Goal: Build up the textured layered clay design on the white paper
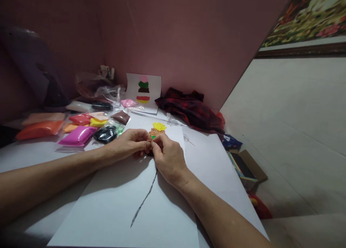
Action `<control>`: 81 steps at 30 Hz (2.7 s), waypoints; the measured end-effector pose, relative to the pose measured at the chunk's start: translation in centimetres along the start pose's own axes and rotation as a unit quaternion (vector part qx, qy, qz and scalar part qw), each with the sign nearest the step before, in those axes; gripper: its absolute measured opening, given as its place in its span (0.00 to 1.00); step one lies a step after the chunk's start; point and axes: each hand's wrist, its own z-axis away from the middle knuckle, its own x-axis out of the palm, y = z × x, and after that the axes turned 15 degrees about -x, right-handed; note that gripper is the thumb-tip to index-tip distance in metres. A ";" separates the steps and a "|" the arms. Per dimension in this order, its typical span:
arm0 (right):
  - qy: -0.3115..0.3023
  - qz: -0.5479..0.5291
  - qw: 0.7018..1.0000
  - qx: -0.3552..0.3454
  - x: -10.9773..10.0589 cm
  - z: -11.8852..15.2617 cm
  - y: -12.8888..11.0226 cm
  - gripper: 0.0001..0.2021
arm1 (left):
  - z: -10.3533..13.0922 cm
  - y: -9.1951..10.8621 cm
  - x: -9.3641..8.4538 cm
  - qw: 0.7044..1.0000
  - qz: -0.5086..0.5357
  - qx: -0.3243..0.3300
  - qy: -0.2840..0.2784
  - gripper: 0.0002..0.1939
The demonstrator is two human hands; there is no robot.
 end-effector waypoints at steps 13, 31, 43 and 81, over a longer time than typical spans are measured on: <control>0.008 0.005 1.000 0.000 0.0 0.0 0.0 0.05 | 0.0 0.2 0.1 1.000 0.003 -0.007 0.000 0.02; -0.004 0.027 0.999 -0.016 0.0 0.0 0.0 0.05 | 0.0 0.1 0.1 1.000 -0.008 -0.006 0.005 0.00; -0.013 0.044 0.999 -0.028 0.0 0.1 0.0 0.05 | 0.1 -0.1 0.1 1.000 -0.018 -0.003 0.005 0.01; -0.064 0.123 0.989 -0.051 -0.4 0.0 -0.7 0.03 | -0.1 -0.3 0.1 0.999 -0.049 0.010 0.009 0.01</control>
